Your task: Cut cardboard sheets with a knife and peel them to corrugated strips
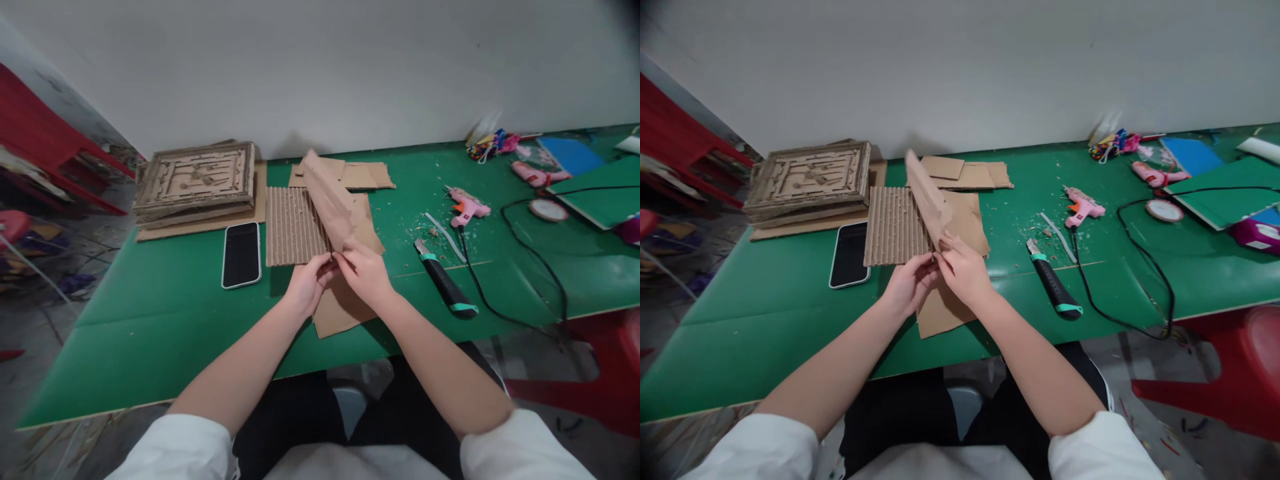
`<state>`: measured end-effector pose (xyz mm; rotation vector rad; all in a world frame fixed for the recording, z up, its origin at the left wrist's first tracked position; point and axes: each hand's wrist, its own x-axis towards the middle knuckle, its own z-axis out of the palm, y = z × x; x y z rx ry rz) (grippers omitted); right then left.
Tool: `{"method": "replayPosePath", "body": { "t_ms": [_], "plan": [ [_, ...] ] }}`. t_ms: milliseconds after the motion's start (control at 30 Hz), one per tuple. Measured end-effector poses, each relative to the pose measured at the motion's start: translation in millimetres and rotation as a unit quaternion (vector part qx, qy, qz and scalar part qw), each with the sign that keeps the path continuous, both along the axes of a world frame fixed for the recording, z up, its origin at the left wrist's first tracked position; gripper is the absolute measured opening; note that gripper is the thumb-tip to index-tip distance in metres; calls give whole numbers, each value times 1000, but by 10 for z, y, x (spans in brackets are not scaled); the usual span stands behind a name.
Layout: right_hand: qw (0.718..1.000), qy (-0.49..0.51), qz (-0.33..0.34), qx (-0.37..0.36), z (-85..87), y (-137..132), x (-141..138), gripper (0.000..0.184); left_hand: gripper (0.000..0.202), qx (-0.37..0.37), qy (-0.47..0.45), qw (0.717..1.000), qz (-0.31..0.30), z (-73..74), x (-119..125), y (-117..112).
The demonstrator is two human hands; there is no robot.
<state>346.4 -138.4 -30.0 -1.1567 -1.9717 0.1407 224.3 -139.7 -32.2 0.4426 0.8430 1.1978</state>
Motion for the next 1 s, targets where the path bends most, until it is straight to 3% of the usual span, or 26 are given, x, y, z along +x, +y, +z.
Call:
{"method": "replayPosePath", "body": {
  "t_ms": [133, 333, 567, 700, 900, 1000],
  "plan": [
    [998, -6, -53, 13, -37, -27, -28, 29, 12, -13, 11, 1000, -25, -14, 27, -6],
    [993, 77, -68, -65, -51, -38, -38, 30, 10, -21, 22, 999, -30, 8, 41, -31],
    [957, 210, -87, -182, 30, -11, -17, 34, 13, -51, 35, 998, -11, -3, 41, -27],
    [939, 261, -76, -211, 39, 4, -3, 34, 13, -51, 37, 998, -23, -8, 45, -25],
    [971, 155, -87, -157, 28, 9, 0, 18, 12, -45, 59, 997, 3, 15, 56, -36],
    [982, 138, -44, -118, 29, 25, 49, 20, 10, -11, 36, 999, 3, 6, 22, -17]
  ]
}}
